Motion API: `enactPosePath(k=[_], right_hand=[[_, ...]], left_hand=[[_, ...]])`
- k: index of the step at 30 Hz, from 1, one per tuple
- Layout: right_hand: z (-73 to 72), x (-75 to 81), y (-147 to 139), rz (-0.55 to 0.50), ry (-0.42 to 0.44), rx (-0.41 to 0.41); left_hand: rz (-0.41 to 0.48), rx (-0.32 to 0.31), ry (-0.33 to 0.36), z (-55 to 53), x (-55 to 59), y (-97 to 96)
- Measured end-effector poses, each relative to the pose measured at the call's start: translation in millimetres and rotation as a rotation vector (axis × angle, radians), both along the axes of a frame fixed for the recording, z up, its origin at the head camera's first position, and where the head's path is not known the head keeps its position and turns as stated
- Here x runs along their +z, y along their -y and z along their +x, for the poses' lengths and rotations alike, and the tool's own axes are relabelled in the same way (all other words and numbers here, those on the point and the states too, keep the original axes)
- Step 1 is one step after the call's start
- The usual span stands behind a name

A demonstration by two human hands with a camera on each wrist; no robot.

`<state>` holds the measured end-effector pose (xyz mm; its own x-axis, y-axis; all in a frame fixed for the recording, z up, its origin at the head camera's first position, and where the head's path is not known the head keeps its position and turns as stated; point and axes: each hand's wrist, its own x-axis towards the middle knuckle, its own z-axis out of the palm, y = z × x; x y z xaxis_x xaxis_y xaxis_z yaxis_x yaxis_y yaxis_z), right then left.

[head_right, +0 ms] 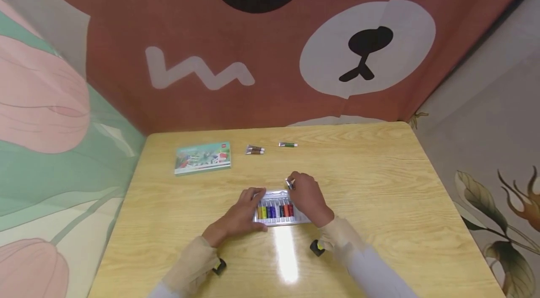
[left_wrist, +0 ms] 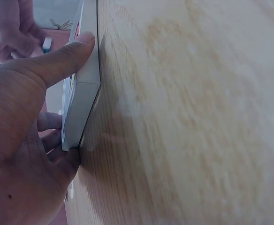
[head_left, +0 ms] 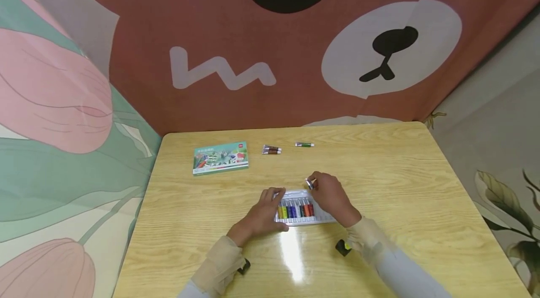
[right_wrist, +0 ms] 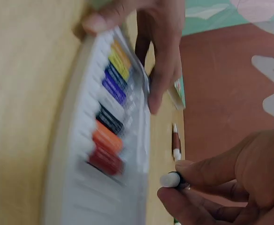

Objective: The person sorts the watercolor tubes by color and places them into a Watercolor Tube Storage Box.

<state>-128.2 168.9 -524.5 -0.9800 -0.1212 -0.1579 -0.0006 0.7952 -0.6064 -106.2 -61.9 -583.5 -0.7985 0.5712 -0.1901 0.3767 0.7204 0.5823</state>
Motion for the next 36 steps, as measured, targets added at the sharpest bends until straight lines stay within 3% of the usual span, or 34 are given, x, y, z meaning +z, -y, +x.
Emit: enactPosePath(k=[6, 15, 21, 30, 36], right_hand=[[24.0, -5.4, -1.4, -0.007, 0.049, -0.048], [39.7, -12.2, -0.9, 0.050, 0.025, -0.039], [41.2, -19.9, -2.0, 0.118, -0.035, -0.037], [40.0, -29.1, -2.2, 0.129, -0.085, -0.014], [40.8, -26.1, -4.5, 0.141, -0.054, 0.031]], left_hand=[[0.004, 0.001, 0.000, -0.3, 2.2, 0.5], [0.008, -0.002, -0.006, -1.4, 1.9, 0.7], [0.005, -0.007, -0.009, -1.6, 0.8, -0.2], [0.007, -0.014, -0.025, -2.1, -1.4, 0.9], [-0.001, -0.007, -0.004, -0.4, -1.3, 0.6]])
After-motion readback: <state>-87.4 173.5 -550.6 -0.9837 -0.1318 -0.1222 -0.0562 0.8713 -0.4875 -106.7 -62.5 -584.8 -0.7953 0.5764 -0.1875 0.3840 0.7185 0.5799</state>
